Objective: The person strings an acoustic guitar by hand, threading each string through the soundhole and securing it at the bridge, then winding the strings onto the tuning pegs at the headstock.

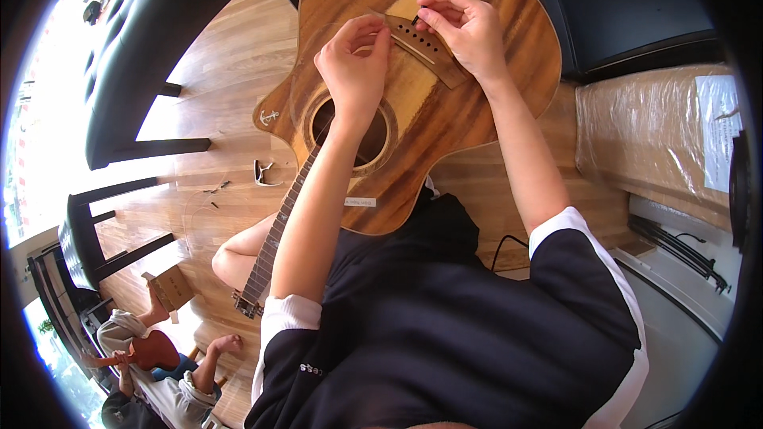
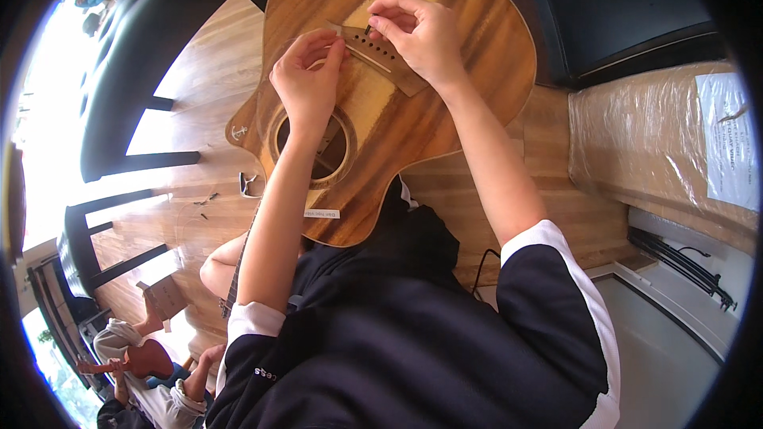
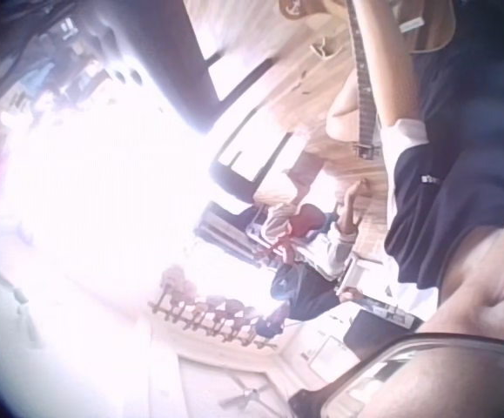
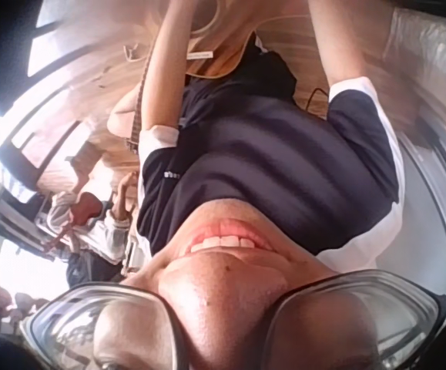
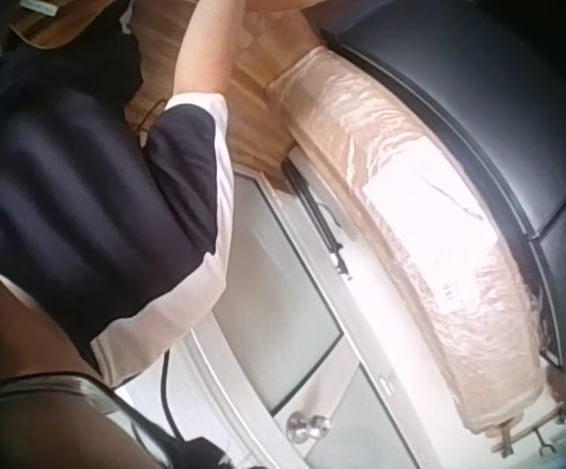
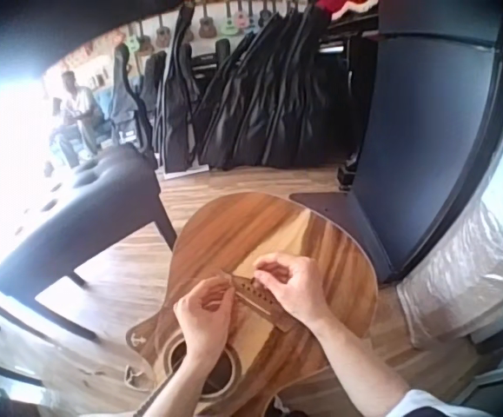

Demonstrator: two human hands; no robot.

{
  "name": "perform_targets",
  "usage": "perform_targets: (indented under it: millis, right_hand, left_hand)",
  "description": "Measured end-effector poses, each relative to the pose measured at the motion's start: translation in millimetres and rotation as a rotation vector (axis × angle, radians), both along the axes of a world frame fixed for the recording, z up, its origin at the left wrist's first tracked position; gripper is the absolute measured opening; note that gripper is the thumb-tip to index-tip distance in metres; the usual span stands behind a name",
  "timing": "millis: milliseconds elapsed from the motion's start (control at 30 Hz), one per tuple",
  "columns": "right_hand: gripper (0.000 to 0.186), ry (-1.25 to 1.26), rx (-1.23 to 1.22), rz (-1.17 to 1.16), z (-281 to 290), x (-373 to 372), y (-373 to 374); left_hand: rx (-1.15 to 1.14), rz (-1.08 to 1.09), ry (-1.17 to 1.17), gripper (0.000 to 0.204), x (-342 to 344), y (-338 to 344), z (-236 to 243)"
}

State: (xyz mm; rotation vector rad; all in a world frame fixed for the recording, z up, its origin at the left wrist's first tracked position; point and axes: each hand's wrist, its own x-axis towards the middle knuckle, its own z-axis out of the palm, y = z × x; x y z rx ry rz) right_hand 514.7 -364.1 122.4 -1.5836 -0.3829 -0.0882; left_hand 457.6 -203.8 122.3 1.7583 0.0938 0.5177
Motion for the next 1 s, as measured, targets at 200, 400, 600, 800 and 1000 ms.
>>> perform_targets:
  millis: [200,400,600,800,1000]
  right_hand:
    - [0.011,-0.177,-0.138,-0.082,-3.7,-3.6,6.0]
    - [0.011,-0.220,-0.186,-0.088,-5.7,-2.7,7.5]
    - [0.010,-0.260,-0.226,-0.115,-8.2,-2.4,8.5]
    - [0.011,-0.312,-0.311,-0.156,-8.9,-3.4,9.6]
    - [0.014,-0.531,-0.445,-0.190,-3.9,-5.7,13.3]
  left_hand:
    - [0.139,0.085,-0.064,0.010,2.2,-7.7,-0.6]
    - [0.252,0.172,-0.162,0.011,5.5,-8.7,-19.3]
    - [0.265,0.196,-0.165,0.008,6.3,-9.8,-19.8]
    - [0.267,0.186,-0.146,0.009,4.4,-10.6,-16.6]
    - [0.261,0.182,-0.139,0.010,3.6,-10.3,-14.7]
